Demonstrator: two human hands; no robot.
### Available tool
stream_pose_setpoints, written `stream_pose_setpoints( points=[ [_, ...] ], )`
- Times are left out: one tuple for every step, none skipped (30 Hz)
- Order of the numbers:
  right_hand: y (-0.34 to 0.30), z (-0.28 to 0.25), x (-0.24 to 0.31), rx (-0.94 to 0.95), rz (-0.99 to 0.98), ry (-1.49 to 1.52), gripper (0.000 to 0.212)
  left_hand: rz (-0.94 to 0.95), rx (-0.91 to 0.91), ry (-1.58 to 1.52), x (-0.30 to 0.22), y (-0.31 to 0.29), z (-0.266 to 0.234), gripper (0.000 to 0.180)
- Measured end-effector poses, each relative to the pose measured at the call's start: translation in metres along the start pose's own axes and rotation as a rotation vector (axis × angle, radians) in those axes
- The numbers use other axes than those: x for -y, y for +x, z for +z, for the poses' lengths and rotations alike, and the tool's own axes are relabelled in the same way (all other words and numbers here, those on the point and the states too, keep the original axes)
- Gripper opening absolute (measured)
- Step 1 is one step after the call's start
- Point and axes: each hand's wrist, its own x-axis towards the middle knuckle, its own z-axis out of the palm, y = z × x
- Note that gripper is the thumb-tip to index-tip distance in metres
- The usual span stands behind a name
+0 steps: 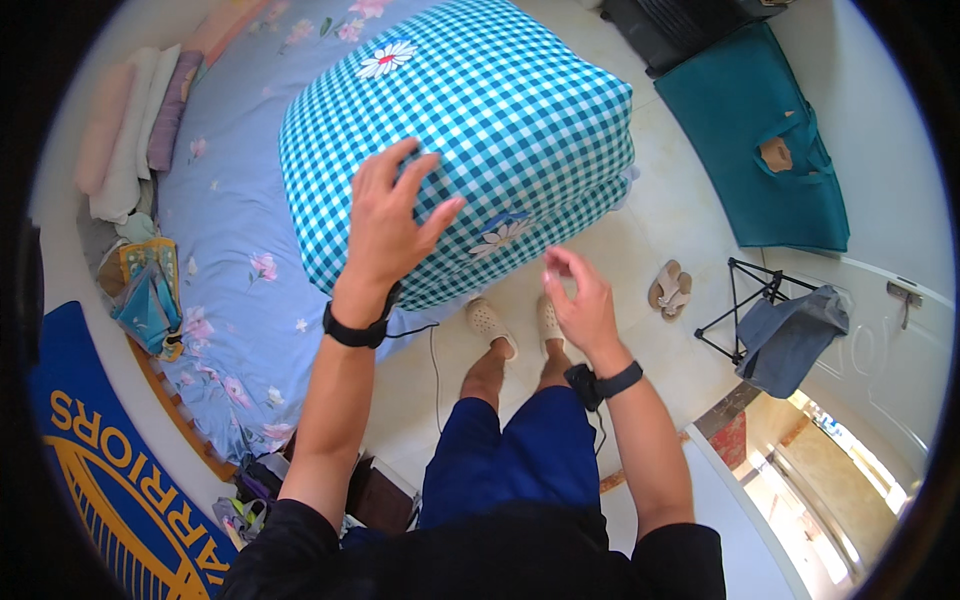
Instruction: The person folds a green checkered pillow by bringing the two long sides together and then folding it in half.
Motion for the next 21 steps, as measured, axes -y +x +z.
stream_pose_setpoints(
  points=[
    [0.016,-0.008,0.020,-0.036,-0.142,-0.047,0.028,-0.056,0.019,0.111,0.002,-0.005,-0.007,0.053],
    [0.035,-0.013,0.041,-0.026,-0.144,-0.053,0.028,-0.115,0.089,0.204,0.008,-0.015,-0.009,0.073],
    [0.055,-0.022,0.059,-0.046,-0.242,-0.008,0.027,-0.134,0.085,0.198,0.007,-0.023,-0.004,0.073],
    [0.074,-0.029,0.074,-0.068,-0.340,0.038,0.026,-0.152,0.126,0.224,0.004,-0.027,-0.001,0.080],
    [0.090,-0.034,0.085,-0.051,-0.339,0.028,0.026,-0.171,0.167,0.252,0.003,-0.028,0.001,0.087],
    [0.107,-0.034,0.097,-0.059,-0.397,-0.014,0.026,-0.181,0.206,0.297,0.007,-0.022,-0.002,0.097],
    [0.121,-0.033,0.107,-0.065,-0.456,-0.054,0.026,-0.201,0.203,0.303,0.007,-0.020,-0.003,0.097],
    [0.133,-0.029,0.115,-0.065,-0.487,-0.063,0.024,-0.231,0.213,0.268,0.005,-0.021,-0.004,0.098],
    [0.142,-0.025,0.117,-0.041,-0.495,-0.059,0.024,-0.262,0.220,0.234,0.000,-0.025,-0.002,0.098],
    [0.150,-0.020,0.119,-0.002,-0.630,-0.138,0.023,-0.277,0.249,0.206,-0.005,-0.029,-0.002,0.101],
    [0.158,-0.015,0.123,0.038,-0.766,-0.214,0.022,-0.302,0.242,0.217,-0.005,-0.031,-0.005,0.101],
    [0.164,-0.010,0.127,0.036,-0.767,-0.189,0.019,-0.307,0.257,0.219,-0.006,-0.033,-0.005,0.101],
    [0.170,-0.005,0.128,0.060,-0.778,-0.177,0.019,-0.313,0.273,0.221,-0.007,-0.035,-0.005,0.101],
    [0.176,0.000,0.129,0.141,-0.949,-0.232,0.016,-0.332,0.274,0.213,-0.010,-0.037,-0.006,0.099],
    [0.182,0.004,0.131,0.222,-1.117,-0.290,0.014,-0.356,0.269,0.221,-0.012,-0.036,-0.007,0.099],
    [0.193,0.009,0.135,0.248,-1.108,-0.211,0.010,-0.356,0.261,0.201,-0.015,-0.035,-0.008,0.098],
    [0.202,0.010,0.134,0.270,-1.113,-0.201,0.010,-0.354,0.255,0.180,-0.017,-0.035,-0.007,0.097],
    [0.213,0.010,0.134,0.282,-1.103,-0.199,0.008,-0.374,0.246,0.190,-0.018,-0.033,-0.006,0.095],
    [0.221,0.009,0.134,0.292,-1.090,-0.200,0.007,-0.393,0.243,0.199,-0.019,-0.032,-0.005,0.095],
    [0.229,0.007,0.135,0.288,-1.119,-0.191,0.005,-0.389,0.240,0.185,-0.021,-0.029,-0.003,0.095],
    [0.234,0.004,0.135,0.302,-1.120,-0.182,0.005,-0.384,0.239,0.172,-0.021,-0.029,-0.001,0.095]
  ],
)
